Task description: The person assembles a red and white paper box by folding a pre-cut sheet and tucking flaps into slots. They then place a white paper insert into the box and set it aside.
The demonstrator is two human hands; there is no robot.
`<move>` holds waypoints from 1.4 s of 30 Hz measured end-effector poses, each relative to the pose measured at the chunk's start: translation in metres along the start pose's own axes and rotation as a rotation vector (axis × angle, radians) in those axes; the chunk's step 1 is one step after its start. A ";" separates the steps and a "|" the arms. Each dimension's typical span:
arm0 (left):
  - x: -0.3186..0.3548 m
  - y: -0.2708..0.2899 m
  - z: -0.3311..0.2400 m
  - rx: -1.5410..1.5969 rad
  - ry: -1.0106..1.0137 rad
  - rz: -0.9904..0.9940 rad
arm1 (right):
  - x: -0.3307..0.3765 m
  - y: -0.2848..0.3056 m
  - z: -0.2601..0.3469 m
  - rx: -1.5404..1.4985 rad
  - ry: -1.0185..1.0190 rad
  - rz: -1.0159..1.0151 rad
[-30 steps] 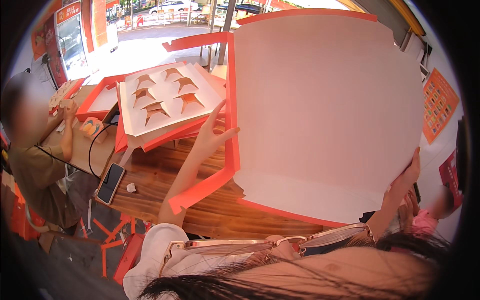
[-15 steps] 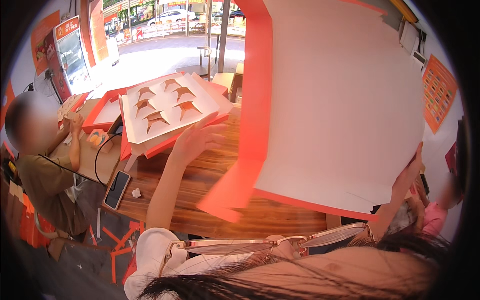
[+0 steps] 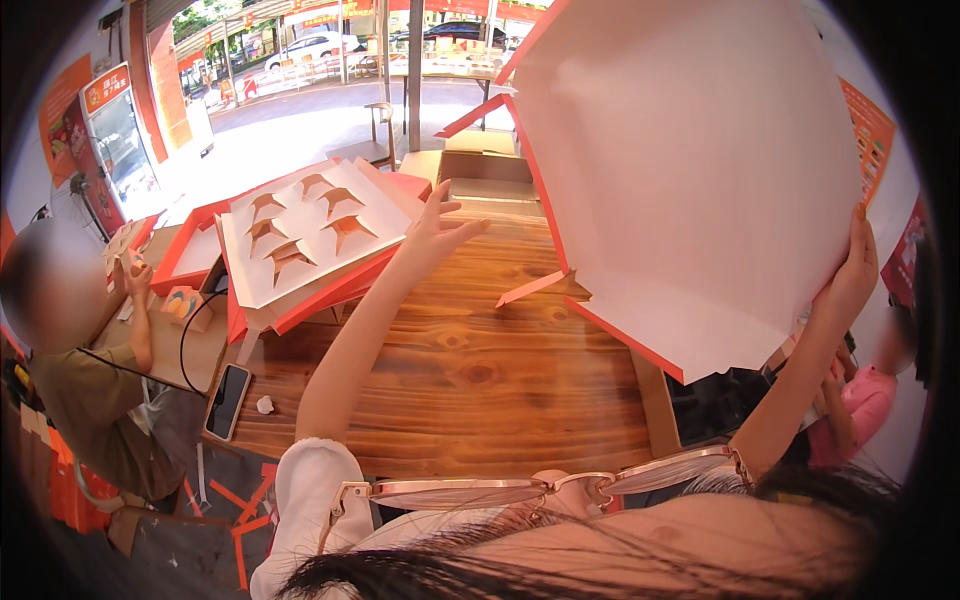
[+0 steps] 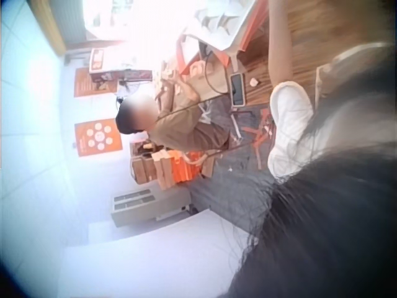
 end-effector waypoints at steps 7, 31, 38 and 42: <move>-0.039 -0.026 0.018 -0.318 -0.144 -0.233 | 0.012 0.024 0.008 -0.124 -0.174 0.010; 0.071 0.062 0.036 1.242 -0.069 -0.102 | 0.057 0.000 -0.269 -0.431 -0.741 0.397; 0.073 0.040 0.019 1.290 -0.155 -0.028 | 0.095 0.005 -0.330 -0.384 -0.841 0.373; 0.072 0.041 0.039 1.415 -0.073 0.107 | 0.107 -0.009 -0.325 -0.485 -0.999 0.442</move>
Point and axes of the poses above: each hand's wrist, its own x-axis away from the middle knuckle, its own y-axis out of the back of the hand, z = x × y, the point moved 9 cm from there along -x, towards the middle knuckle, and after that the axes turned 8 degrees about x, right-handed, at the moved point
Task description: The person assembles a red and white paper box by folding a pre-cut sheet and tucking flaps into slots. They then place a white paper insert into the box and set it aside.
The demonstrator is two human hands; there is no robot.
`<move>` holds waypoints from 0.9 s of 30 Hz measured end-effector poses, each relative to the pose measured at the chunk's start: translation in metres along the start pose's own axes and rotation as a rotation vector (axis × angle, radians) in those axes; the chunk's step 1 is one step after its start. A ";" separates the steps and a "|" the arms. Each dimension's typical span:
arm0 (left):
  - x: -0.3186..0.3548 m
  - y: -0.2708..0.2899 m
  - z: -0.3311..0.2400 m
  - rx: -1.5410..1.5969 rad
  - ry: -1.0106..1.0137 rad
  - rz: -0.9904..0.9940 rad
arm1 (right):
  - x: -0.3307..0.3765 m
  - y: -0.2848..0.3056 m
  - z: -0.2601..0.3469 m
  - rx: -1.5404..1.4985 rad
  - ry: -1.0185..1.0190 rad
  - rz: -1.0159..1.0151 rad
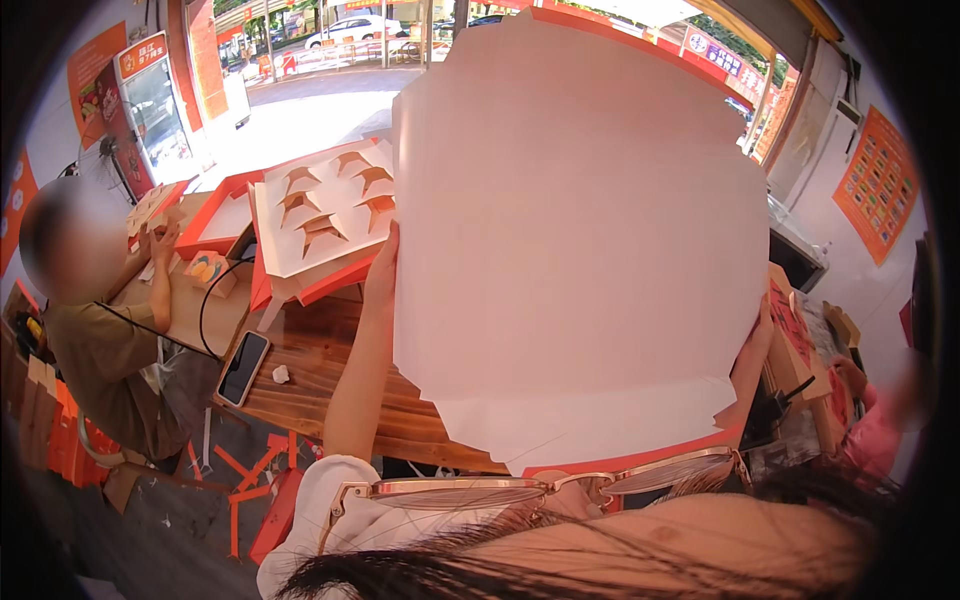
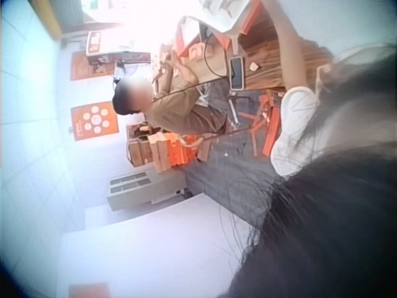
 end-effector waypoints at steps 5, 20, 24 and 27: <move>-0.006 0.012 -0.005 -0.393 0.007 -0.210 | 0.024 -0.024 0.006 0.015 0.006 0.011; -0.013 0.032 0.039 -0.619 0.134 -0.264 | 0.080 -0.060 -0.003 0.061 0.114 -0.029; -0.011 0.042 0.038 -0.502 0.154 -0.324 | 0.089 -0.066 -0.001 0.071 0.131 -0.040; -0.008 0.049 0.031 -0.447 0.155 -0.370 | 0.093 -0.073 -0.001 0.075 0.136 -0.037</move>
Point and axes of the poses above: each hand's wrist, its own x-axis away from the middle knuckle, its own y-axis out of the back of the hand, z = x × y, the point moved 9 cm from there along -x, towards the middle knuckle, and after that the axes turned 8 degrees about x, right-handed, at the moved point
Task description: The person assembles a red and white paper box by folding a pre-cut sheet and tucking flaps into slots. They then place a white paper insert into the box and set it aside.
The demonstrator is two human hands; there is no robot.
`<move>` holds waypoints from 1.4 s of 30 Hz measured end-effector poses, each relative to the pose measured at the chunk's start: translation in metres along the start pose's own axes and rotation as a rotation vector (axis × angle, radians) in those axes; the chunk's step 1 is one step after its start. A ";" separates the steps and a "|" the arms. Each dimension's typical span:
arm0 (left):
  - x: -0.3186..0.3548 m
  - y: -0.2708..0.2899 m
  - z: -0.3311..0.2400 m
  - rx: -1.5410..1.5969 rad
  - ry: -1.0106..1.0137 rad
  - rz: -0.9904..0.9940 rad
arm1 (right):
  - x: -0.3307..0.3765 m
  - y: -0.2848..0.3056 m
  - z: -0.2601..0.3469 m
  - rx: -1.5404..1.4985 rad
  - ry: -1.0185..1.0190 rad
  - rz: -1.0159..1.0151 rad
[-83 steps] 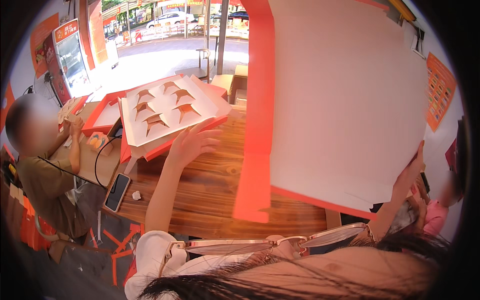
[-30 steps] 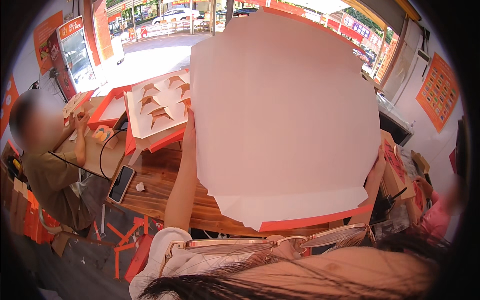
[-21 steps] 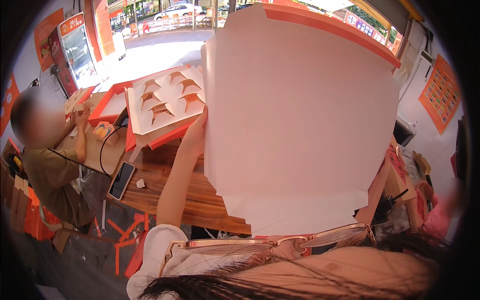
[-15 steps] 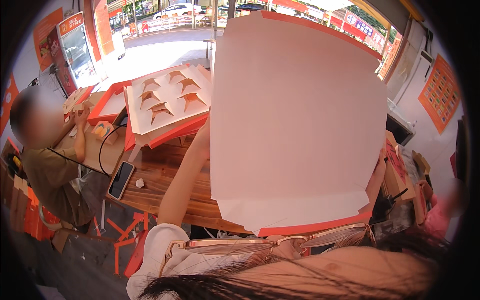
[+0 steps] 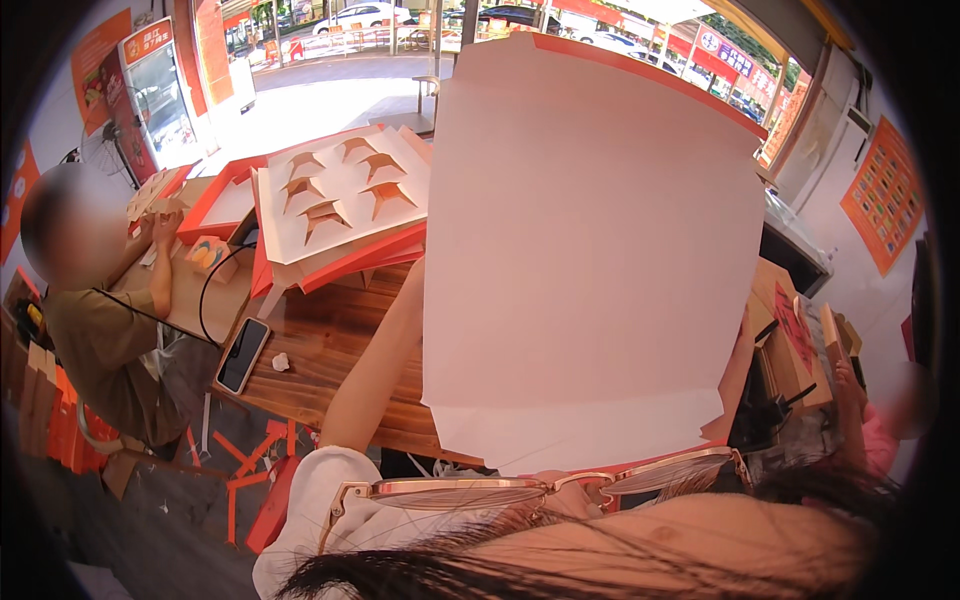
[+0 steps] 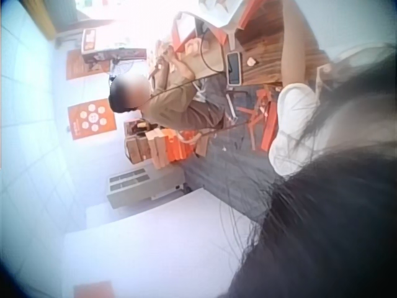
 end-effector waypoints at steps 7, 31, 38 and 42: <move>0.005 -0.020 -0.014 -0.053 -0.144 0.033 | 0.013 0.008 0.013 0.027 0.036 -0.037; 0.031 -0.020 -0.140 -0.573 -0.475 -0.072 | -0.082 0.059 0.016 0.028 0.154 -0.046; 0.065 -0.003 -0.185 -0.341 -0.621 -0.137 | -0.125 0.005 0.045 0.236 0.350 0.043; 0.080 0.037 -0.229 -0.265 -0.694 -0.248 | -0.100 -0.099 0.073 0.537 0.542 0.005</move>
Point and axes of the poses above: each hand's wrist, its own x-axis away from the middle knuckle, its own y-axis out of the back of the hand, z = x × y, the point moved 9 cm from there along -x, towards the middle knuckle, and after that the axes turned 8 degrees about x, right-handed, at the moved point
